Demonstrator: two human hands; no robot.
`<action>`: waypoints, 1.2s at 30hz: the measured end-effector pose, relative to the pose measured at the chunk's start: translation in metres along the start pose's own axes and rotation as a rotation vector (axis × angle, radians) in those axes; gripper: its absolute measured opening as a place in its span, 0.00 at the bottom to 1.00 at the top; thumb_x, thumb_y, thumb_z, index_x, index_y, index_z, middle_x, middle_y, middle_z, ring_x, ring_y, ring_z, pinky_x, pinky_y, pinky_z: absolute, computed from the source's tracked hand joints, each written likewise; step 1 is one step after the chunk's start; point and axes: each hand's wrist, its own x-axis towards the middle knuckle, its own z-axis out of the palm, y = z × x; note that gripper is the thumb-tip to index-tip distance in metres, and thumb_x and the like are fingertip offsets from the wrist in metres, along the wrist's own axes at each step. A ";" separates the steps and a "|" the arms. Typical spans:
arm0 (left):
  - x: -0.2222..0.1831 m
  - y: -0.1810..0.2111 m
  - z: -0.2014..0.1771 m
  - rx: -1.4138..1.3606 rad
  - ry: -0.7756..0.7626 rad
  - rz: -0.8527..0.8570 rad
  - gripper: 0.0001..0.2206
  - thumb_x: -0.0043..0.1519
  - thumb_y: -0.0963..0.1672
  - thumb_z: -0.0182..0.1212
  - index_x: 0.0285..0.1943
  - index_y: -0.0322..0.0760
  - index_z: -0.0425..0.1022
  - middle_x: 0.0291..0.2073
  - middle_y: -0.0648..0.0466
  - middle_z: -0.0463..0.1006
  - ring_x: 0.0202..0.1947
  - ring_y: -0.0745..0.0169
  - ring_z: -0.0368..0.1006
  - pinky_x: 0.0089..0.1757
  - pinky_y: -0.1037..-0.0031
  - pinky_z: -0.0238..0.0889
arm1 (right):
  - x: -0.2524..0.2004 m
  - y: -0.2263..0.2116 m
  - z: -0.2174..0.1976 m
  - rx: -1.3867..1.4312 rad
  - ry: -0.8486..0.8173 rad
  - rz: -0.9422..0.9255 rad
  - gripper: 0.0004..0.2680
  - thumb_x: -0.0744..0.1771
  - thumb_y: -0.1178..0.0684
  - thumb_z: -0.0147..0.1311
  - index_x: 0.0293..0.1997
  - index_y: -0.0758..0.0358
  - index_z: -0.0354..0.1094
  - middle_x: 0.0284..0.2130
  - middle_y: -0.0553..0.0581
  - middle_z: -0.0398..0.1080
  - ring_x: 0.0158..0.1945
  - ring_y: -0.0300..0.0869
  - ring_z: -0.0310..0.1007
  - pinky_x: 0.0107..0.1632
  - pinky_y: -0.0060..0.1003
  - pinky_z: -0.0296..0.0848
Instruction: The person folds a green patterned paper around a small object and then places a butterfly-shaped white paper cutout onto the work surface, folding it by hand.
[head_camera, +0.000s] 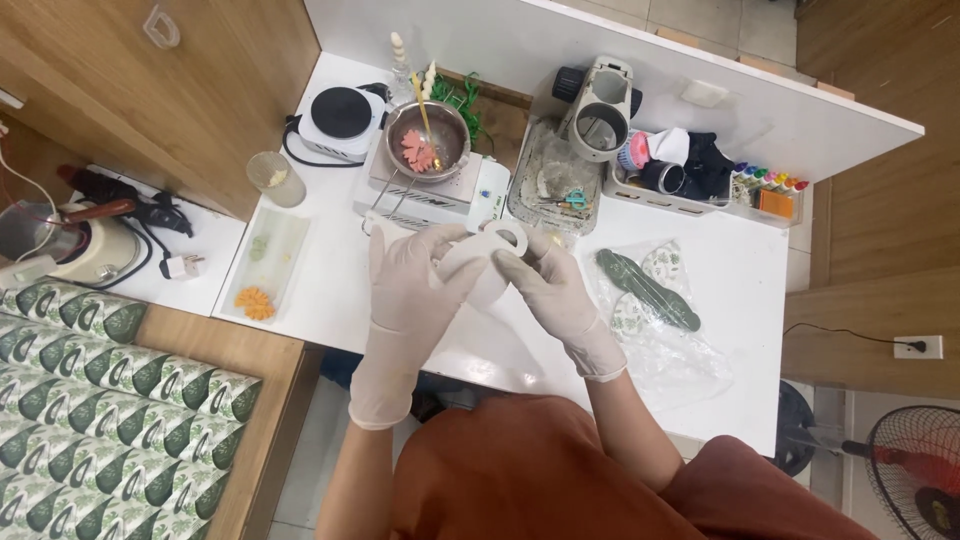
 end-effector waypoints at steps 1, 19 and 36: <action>0.003 0.001 -0.002 -0.001 -0.004 0.001 0.17 0.60 0.49 0.66 0.56 0.42 0.77 0.43 0.53 0.80 0.48 0.54 0.75 0.69 0.52 0.40 | -0.001 0.002 -0.004 0.001 0.004 0.001 0.14 0.69 0.55 0.53 0.63 0.63 0.66 0.45 0.45 0.72 0.45 0.28 0.68 0.50 0.26 0.69; 0.021 -0.003 0.012 -0.513 -0.333 -0.319 0.10 0.65 0.43 0.60 0.48 0.32 0.81 0.27 0.60 0.76 0.28 0.75 0.63 0.33 0.78 0.61 | -0.002 -0.042 -0.015 -0.485 -0.113 -0.471 0.12 0.68 0.66 0.58 0.56 0.59 0.76 0.54 0.54 0.67 0.53 0.39 0.70 0.54 0.31 0.71; 0.013 0.011 -0.001 -0.150 -0.214 0.174 0.07 0.62 0.46 0.65 0.40 0.39 0.83 0.24 0.57 0.79 0.32 0.64 0.74 0.58 0.65 0.57 | 0.017 -0.008 -0.029 0.607 -0.341 0.385 0.13 0.68 0.56 0.54 0.60 0.67 0.66 0.49 0.55 0.74 0.52 0.39 0.74 0.56 0.35 0.73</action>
